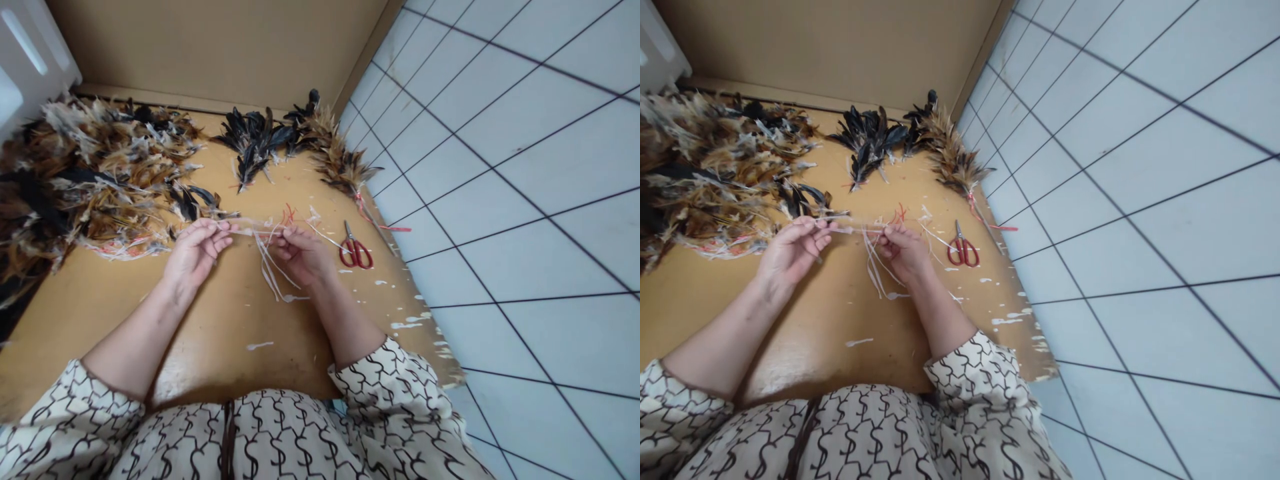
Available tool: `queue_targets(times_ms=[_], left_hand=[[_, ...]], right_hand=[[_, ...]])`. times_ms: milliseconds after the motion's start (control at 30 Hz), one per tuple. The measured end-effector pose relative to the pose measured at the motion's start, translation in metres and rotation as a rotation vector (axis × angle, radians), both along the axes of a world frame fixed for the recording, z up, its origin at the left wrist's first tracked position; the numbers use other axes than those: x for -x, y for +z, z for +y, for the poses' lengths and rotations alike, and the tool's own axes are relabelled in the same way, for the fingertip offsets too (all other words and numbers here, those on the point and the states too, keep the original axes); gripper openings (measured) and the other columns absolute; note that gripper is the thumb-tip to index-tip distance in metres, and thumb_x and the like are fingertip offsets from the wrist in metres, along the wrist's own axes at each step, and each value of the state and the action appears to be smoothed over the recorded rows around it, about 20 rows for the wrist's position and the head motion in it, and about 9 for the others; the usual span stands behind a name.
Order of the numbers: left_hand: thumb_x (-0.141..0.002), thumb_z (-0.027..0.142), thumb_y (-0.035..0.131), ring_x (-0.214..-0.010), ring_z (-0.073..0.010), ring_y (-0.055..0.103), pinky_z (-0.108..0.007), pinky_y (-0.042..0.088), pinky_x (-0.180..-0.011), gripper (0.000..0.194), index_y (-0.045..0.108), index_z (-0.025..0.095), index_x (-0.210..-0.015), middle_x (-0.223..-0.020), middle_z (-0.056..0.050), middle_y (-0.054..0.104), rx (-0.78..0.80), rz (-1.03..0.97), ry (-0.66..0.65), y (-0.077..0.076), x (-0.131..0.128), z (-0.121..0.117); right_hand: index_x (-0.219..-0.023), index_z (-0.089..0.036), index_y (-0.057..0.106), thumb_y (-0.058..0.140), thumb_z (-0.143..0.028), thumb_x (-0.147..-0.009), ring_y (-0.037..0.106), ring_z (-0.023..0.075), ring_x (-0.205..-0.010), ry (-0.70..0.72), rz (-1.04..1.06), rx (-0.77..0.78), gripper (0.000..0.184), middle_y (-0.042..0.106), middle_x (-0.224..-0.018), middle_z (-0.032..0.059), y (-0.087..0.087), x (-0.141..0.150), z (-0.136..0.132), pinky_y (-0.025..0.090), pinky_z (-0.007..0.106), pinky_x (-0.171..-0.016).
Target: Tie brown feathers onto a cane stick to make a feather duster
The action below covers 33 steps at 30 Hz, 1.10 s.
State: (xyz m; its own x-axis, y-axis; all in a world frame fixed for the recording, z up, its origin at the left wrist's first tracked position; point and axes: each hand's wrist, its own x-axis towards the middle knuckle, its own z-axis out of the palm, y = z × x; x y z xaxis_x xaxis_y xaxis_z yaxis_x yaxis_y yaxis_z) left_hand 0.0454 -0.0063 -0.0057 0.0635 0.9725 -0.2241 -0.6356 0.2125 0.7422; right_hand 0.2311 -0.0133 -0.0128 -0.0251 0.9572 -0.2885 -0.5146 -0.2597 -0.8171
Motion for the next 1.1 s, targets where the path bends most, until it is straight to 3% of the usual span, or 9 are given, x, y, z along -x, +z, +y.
queue_targets(times_ms=[133,300,467,667,1100], left_hand=[[-0.066,0.005,0.056,-0.048,-0.0058,0.052,-0.015,0.043,-0.046,0.014,0.049,0.016,-0.060,-0.051,0.004,0.050,0.059,-0.113,-0.003,0.004,0.005,0.004],[-0.061,0.007,0.062,-0.040,-0.0030,0.041,-0.013,0.030,-0.035,0.015,0.051,0.015,-0.059,-0.049,0.005,0.048,0.041,-0.148,-0.047,0.005,0.004,0.002],[-0.051,0.016,0.077,-0.037,-0.0028,0.038,-0.014,0.027,-0.035,0.021,0.062,0.013,-0.066,-0.044,0.006,0.048,-0.011,0.046,-0.193,0.001,-0.008,-0.009],[-0.043,0.017,0.079,-0.040,-0.0041,0.044,-0.017,0.030,-0.038,0.024,0.066,0.012,-0.062,-0.049,0.002,0.059,-0.029,0.225,-0.295,-0.004,-0.017,-0.016],[-0.052,0.027,0.075,-0.036,-0.0036,0.039,-0.018,0.028,-0.039,0.020,0.063,0.014,-0.060,-0.043,0.005,0.052,-0.112,0.415,-0.403,-0.008,-0.015,-0.016]], right_hand=[[-0.059,-0.016,0.052,0.068,-0.010,-0.065,0.045,0.0035,-0.050,-0.069,0.014,-0.008,0.019,0.053,-0.057,-0.0035,-0.001,-0.013,0.007,0.032,0.013,-0.040],[-0.060,-0.017,0.051,0.073,-0.016,-0.062,0.044,0.0040,-0.049,-0.071,-0.046,-0.024,0.022,0.053,-0.055,-0.0042,0.002,-0.010,0.005,0.032,0.014,-0.041],[-0.062,-0.017,0.054,0.081,-0.027,-0.053,0.040,0.0041,-0.046,0.048,-0.099,-0.066,0.029,0.051,-0.054,-0.0055,0.002,0.012,-0.009,0.027,0.017,-0.040],[-0.061,-0.017,0.057,0.082,-0.032,-0.050,0.036,0.0029,-0.046,0.158,-0.101,-0.092,0.032,0.049,-0.053,-0.0065,0.000,0.031,-0.020,0.025,0.017,-0.041],[-0.058,-0.016,0.057,0.084,-0.031,-0.045,0.040,0.0034,-0.047,0.134,-0.064,-0.055,0.033,0.051,-0.052,-0.0062,-0.003,0.033,-0.020,0.027,0.017,-0.041]])
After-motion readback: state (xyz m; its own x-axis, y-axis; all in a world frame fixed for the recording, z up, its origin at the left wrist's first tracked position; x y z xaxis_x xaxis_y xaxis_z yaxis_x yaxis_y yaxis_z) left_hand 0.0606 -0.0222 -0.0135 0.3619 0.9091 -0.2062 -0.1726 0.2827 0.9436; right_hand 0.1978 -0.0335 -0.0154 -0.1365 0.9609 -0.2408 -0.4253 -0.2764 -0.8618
